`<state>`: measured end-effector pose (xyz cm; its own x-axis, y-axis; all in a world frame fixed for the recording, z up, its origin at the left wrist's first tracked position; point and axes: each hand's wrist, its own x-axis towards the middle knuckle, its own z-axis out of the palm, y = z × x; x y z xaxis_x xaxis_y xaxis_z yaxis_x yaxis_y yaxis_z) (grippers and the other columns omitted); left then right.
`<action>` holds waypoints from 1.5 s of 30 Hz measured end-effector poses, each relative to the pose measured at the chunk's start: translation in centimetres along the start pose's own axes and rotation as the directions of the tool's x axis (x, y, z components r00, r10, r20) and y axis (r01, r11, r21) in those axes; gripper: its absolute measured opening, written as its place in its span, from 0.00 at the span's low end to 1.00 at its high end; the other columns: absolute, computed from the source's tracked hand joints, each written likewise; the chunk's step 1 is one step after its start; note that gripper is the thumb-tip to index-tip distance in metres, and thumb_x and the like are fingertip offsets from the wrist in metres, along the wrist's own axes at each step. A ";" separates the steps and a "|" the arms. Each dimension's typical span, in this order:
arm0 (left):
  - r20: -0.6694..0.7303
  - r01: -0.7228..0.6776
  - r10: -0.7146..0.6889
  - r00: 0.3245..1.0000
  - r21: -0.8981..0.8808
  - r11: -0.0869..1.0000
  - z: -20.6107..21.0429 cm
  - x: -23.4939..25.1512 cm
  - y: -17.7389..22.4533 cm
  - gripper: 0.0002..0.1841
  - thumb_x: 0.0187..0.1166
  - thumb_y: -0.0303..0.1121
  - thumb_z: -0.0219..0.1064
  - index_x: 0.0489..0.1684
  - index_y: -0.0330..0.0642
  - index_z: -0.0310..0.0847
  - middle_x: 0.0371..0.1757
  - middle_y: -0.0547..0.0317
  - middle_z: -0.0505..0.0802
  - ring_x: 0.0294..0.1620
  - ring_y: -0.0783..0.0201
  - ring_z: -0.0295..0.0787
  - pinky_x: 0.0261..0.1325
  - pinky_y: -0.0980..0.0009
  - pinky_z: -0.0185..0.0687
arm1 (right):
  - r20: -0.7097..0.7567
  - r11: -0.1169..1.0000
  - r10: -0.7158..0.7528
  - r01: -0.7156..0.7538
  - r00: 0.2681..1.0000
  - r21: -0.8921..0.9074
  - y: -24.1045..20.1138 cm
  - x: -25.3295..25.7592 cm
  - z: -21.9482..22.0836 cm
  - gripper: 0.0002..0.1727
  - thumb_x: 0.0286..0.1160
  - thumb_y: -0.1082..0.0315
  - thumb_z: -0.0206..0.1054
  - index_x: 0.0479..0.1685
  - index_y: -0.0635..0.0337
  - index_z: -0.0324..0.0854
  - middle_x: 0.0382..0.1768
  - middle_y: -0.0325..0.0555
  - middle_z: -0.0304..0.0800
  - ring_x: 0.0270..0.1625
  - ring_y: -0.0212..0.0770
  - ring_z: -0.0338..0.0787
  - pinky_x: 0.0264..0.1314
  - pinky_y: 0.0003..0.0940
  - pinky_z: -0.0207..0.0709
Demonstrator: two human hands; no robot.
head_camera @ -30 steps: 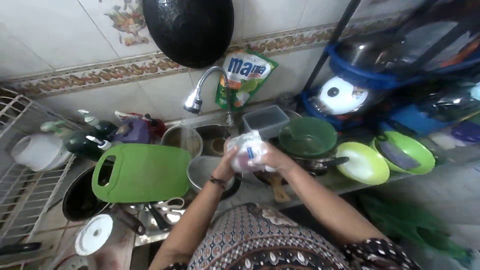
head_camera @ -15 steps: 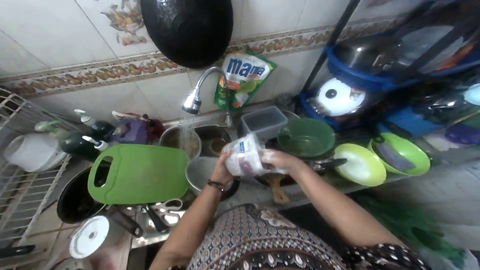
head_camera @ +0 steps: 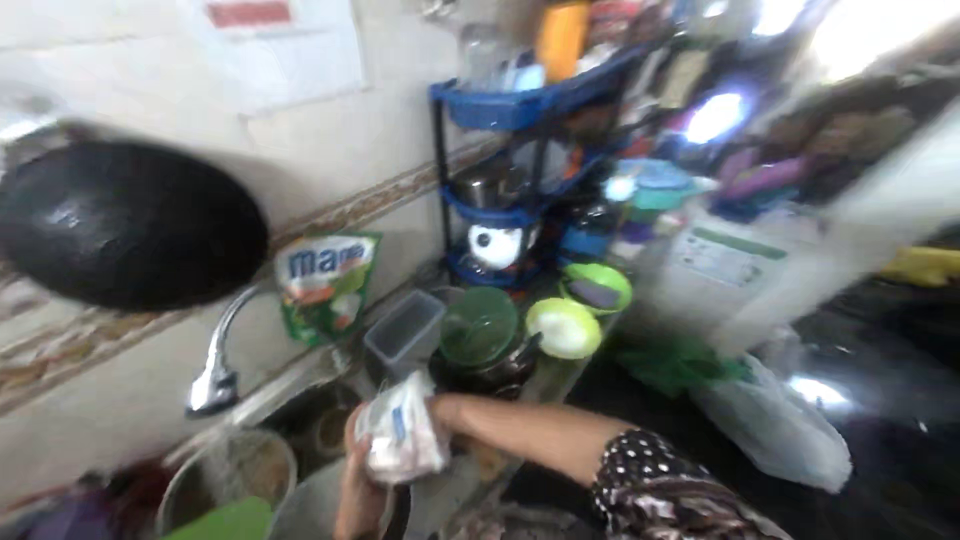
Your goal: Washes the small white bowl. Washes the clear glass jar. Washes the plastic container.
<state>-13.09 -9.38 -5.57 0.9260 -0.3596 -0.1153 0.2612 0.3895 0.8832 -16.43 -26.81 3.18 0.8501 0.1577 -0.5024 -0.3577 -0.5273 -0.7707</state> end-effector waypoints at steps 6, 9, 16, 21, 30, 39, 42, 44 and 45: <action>0.030 -0.145 0.147 0.989 -0.054 0.988 -1.5 0.8 0.0 0.52 0.58 0.65 0.77 0.80 0.43 0.57 0.53 0.70 0.93 0.51 0.75 0.93 0.53 0.71 0.92 | -0.104 0.563 -0.023 0.099 0.994 0.820 -0.9 0.0 0.8 0.11 0.92 0.64 0.50 0.44 0.56 0.76 0.27 0.34 0.78 0.27 0.26 0.78 0.31 0.25 0.76; -0.018 -0.187 0.186 0.982 -0.074 0.980 -2.1 0.9 0.6 0.26 0.79 0.53 0.58 0.68 0.47 0.65 0.46 0.78 0.92 0.47 0.80 0.91 0.51 0.74 0.91 | -0.136 0.362 -0.033 0.139 0.990 0.922 -0.5 1.1 1.1 0.11 0.90 0.62 0.54 0.38 0.52 0.76 0.23 0.33 0.79 0.24 0.27 0.81 0.29 0.24 0.78; -0.099 -0.091 0.066 0.993 -0.274 0.958 -2.6 1.5 1.4 0.28 0.70 0.62 0.64 0.62 0.55 0.76 0.49 0.63 0.94 0.51 0.62 0.94 0.47 0.51 0.93 | -0.353 0.042 0.004 0.353 0.936 0.935 -0.8 0.6 -2.0 0.11 0.89 0.62 0.52 0.43 0.56 0.78 0.26 0.40 0.85 0.26 0.34 0.86 0.30 0.32 0.84; 0.012 0.074 -0.078 0.997 -0.454 0.888 -2.2 1.1 2.6 0.33 0.72 0.63 0.60 0.69 0.50 0.76 0.59 0.49 0.91 0.59 0.48 0.90 0.51 0.40 0.89 | -0.416 0.224 0.082 0.390 0.906 0.893 2.2 3.4 -3.1 0.13 0.89 0.64 0.55 0.63 0.56 0.76 0.35 0.44 0.86 0.32 0.36 0.86 0.35 0.34 0.83; 0.072 0.283 -0.273 0.959 -0.254 0.925 -0.3 1.9 5.3 0.30 0.92 0.50 0.30 0.56 0.43 0.80 0.44 0.52 0.95 0.47 0.58 0.94 0.49 0.58 0.92 | -0.274 0.886 -0.264 0.344 0.925 0.310 0.8 3.5 -1.9 0.35 0.72 0.80 0.68 0.84 0.64 0.66 0.73 0.58 0.79 0.68 0.42 0.83 0.71 0.39 0.78; -0.169 0.011 -0.001 0.986 0.060 0.998 0.6 0.8 3.3 0.37 0.91 0.57 0.34 0.94 0.44 0.33 0.82 0.34 0.70 0.72 0.45 0.80 0.65 0.49 0.83 | -0.686 0.963 0.003 0.184 0.728 0.199 -1.4 5.4 -1.5 0.33 0.68 0.77 0.74 0.78 0.68 0.73 0.70 0.70 0.81 0.73 0.63 0.81 0.76 0.60 0.73; -0.280 0.008 0.001 0.960 0.030 1.000 2.3 0.4 1.7 0.42 0.85 0.34 0.62 0.93 0.45 0.31 0.78 0.32 0.72 0.64 0.45 0.86 0.58 0.51 0.89 | -0.757 0.975 -0.043 0.194 0.652 0.111 -2.2 5.8 0.3 0.29 0.69 0.75 0.75 0.72 0.70 0.77 0.65 0.68 0.85 0.70 0.62 0.84 0.75 0.58 0.74; -0.437 -0.006 0.056 0.898 0.114 0.994 2.4 1.3 1.2 0.35 0.82 0.20 0.61 0.89 0.34 0.47 0.72 0.31 0.78 0.60 0.48 0.87 0.56 0.53 0.89 | -0.778 0.972 -0.126 0.232 0.616 0.026 -2.1 5.9 1.6 0.26 0.70 0.75 0.74 0.71 0.68 0.80 0.65 0.65 0.87 0.70 0.59 0.85 0.75 0.56 0.76; -0.461 -0.025 0.125 0.879 0.218 0.976 1.7 1.8 1.1 0.31 0.79 0.17 0.60 0.84 0.28 0.56 0.68 0.31 0.80 0.58 0.50 0.88 0.56 0.55 0.89 | -0.775 0.969 -0.170 0.245 0.609 -0.019 -2.1 5.8 1.9 0.27 0.69 0.76 0.73 0.71 0.69 0.80 0.66 0.66 0.86 0.70 0.60 0.85 0.75 0.57 0.76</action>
<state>-11.60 -11.10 -4.03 0.9719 0.1237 -0.2002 0.1725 0.2041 0.9636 -11.47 -23.19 1.08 0.8777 -0.4616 0.1287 -0.1305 -0.4885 -0.8627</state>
